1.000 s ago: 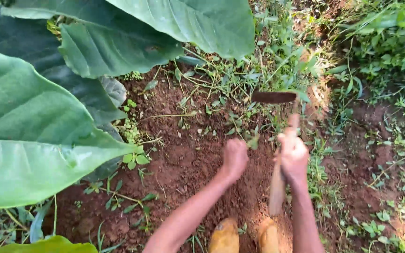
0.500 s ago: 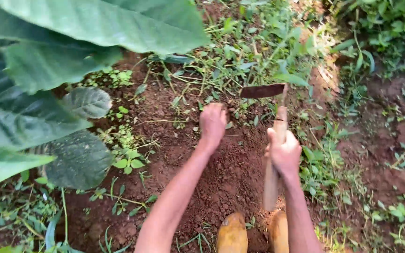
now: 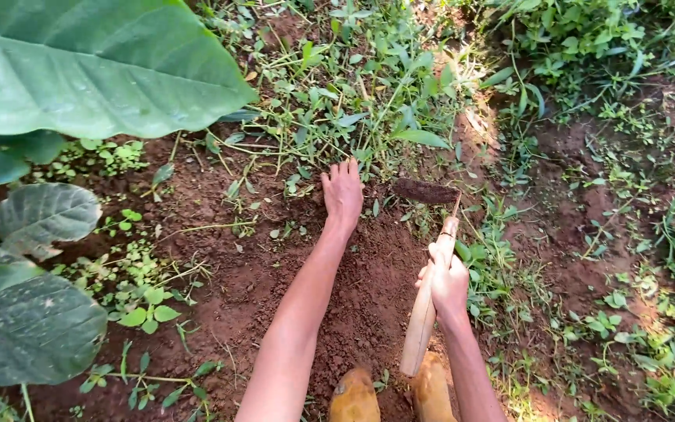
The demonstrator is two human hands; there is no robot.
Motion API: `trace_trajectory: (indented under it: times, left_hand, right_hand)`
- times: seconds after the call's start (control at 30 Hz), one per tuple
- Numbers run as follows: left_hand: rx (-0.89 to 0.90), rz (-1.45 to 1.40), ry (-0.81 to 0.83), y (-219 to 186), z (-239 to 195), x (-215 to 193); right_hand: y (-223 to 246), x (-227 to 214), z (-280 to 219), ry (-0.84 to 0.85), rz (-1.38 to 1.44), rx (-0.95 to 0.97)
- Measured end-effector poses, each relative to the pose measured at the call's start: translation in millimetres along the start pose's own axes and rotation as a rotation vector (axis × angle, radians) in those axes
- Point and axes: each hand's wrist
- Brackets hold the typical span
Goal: Using a hand hoe to clear weeds and grass from a patch of soil in a field.
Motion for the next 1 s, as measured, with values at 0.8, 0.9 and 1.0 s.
trace_trajectory:
  times: [0.8,0.9,1.0]
  left_hand:
    - [-0.262,-0.258,0.092,0.4,8.9,-3.5]
    - [-0.366,-0.372,0.265,-2.6,19.0,-40.8]
    - [-0.515,-0.537,0.165,2.2,16.2,-41.0]
  right_hand:
    - [-30.2,-6.2,-6.6,-0.018,-0.089,0.257]
    - [-29.8,-4.6,-14.0,-0.015,-0.108,0.257]
    - [-23.8,-3.4,-18.9,0.013,-0.149,0.292]
Point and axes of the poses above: each hand's wrist, its own z-axis towards the middle knuckle, its own x-axis out of the palm, y = z × x, and after that the axes turned 13 degrees about -y, right-handed
